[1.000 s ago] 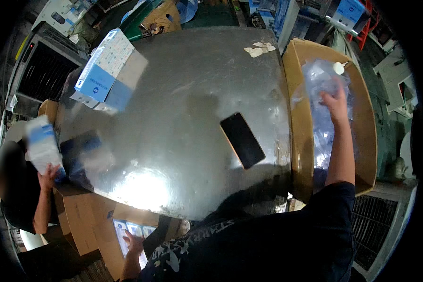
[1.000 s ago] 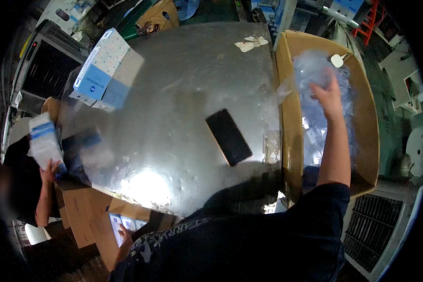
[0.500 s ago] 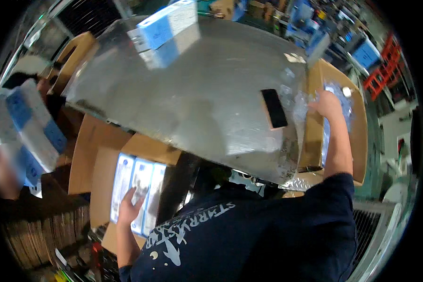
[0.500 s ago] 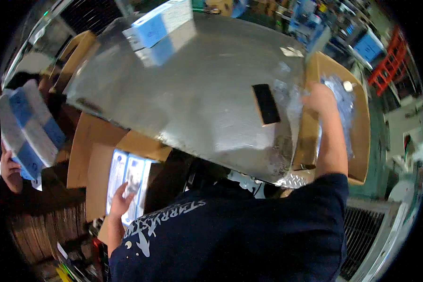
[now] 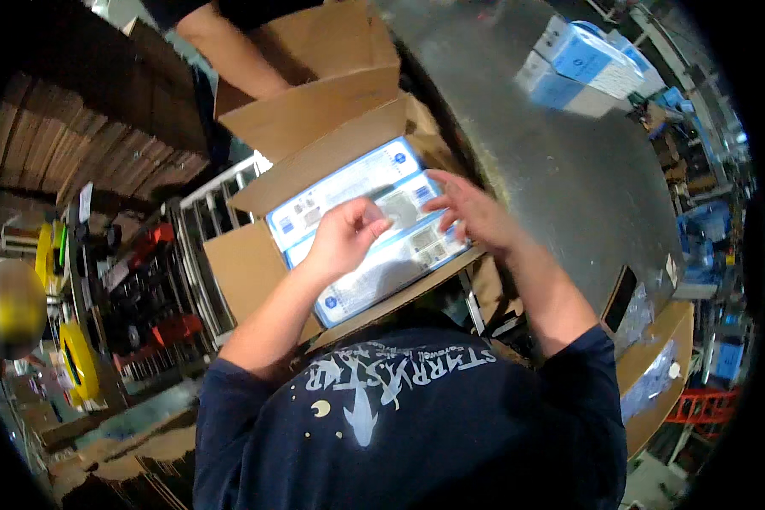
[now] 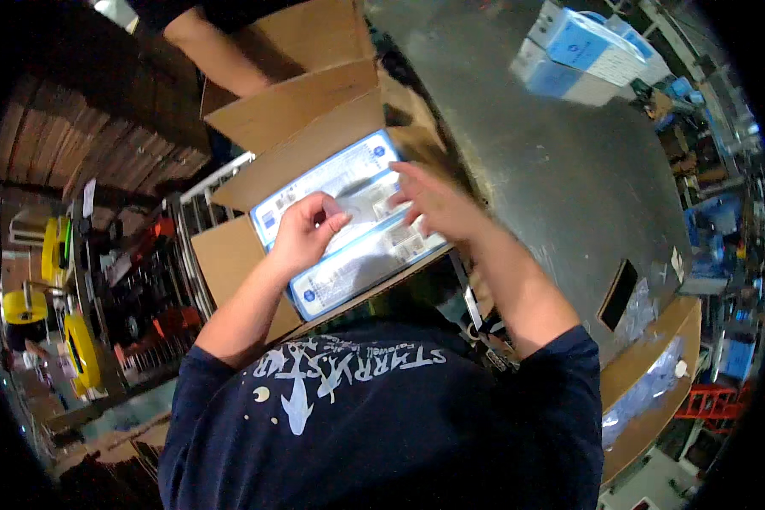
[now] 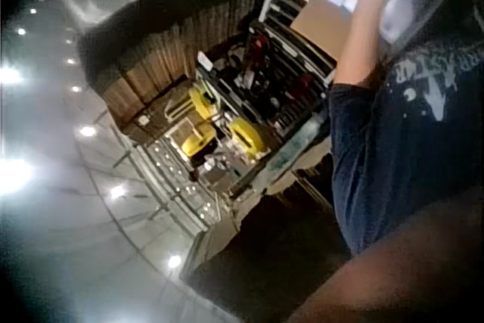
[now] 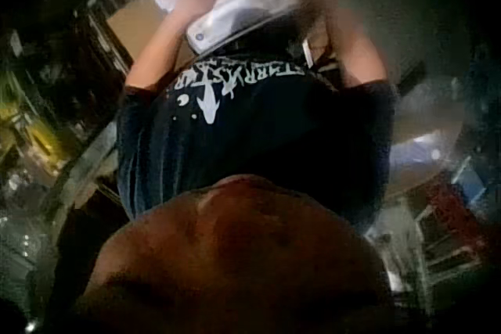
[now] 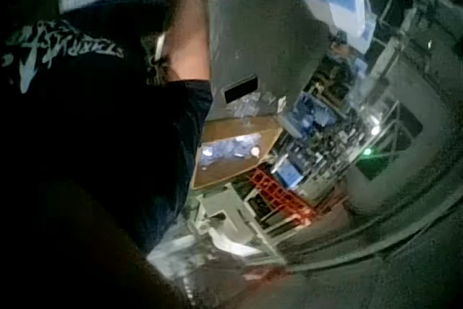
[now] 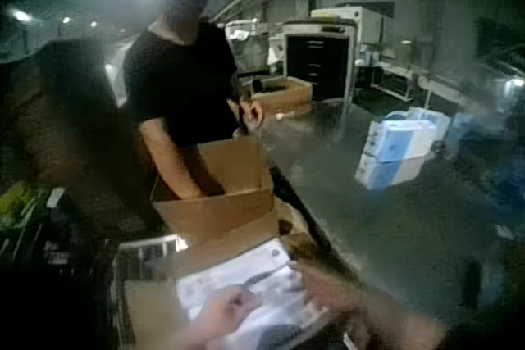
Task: The person places blue boxed products into a larger shipping box, adds a piece of bubble wrap, folds the box flaps, and slides the box onto a conveyor belt.
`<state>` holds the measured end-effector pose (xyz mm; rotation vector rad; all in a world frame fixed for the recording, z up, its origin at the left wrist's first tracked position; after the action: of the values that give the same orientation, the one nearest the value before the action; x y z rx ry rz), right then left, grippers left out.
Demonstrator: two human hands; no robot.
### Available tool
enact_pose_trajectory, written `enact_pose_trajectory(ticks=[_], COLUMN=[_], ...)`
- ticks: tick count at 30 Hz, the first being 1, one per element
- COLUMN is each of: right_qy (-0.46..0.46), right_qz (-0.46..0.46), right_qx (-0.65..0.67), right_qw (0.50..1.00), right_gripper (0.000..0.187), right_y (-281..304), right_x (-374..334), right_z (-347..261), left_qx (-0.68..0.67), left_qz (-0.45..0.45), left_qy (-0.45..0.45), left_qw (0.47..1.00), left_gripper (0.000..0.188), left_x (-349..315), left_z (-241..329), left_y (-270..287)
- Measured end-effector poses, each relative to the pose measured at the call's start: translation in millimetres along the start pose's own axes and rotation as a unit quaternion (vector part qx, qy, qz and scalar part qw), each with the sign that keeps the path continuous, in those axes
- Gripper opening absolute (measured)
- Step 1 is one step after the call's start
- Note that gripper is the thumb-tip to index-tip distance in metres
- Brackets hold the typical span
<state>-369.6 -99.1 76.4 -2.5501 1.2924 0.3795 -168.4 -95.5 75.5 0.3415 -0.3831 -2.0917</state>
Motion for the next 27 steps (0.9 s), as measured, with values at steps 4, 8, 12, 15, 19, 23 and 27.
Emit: enact_pose_trajectory(ticks=[4,8,12,15,19,23,27], right_qy=[-0.073,-0.138,-0.125,-0.126,-0.158,-0.110,0.017], right_qz=[0.192,0.031,-0.078,-0.023,0.113,0.133,-0.002], right_qx=[-0.258,-0.354,-0.238,0.060,-0.022,-0.042,0.024], right_qw=[0.944,0.924,0.960,0.990,0.981,0.984,1.000], right_gripper=[0.041,0.074,0.090,0.086,0.077,0.069,0.056], right_y=[95.5,71.5,25.3,39.4,96.0,85.9,70.5], right_x=[9.3,32.9,36.1,43.1,74.7,55.9,53.6], right_z=[39.4,128.9,106.2,126.4,214.1,102.6,16.4], left_qx=[0.020,-0.021,0.061,0.059,-0.027,0.058,0.222], left_qz=[-0.061,-0.023,-0.007,-0.043,-0.099,-0.062,-0.145], left_qy=[0.168,0.294,0.327,0.348,0.399,0.466,0.498], left_qw=[0.984,0.955,0.943,0.934,0.911,0.881,0.826], left_gripper=[0.016,0.018,0.024,0.021,0.023,0.028,0.029], left_x=[6.0,12.5,8.7,-18.9,-31.5,-15.0,-19.4], left_z=[-107.0,-134.2,-155.7,-149.5,-157.7,-163.4,-141.1], left_y=[15.2,20.9,27.3,54.2,55.2,58.0,69.4])
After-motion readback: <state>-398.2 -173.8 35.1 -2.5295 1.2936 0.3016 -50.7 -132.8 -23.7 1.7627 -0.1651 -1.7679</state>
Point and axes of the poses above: each hand's wrist, its own x-axis towards the middle knuckle, its own y-axis out of the back of the hand, z = x × y, the point moved 4 cm from there along x, towards the middle knuckle, and after that the axes turned 13 degrees about -z, right-handed, at the moved point
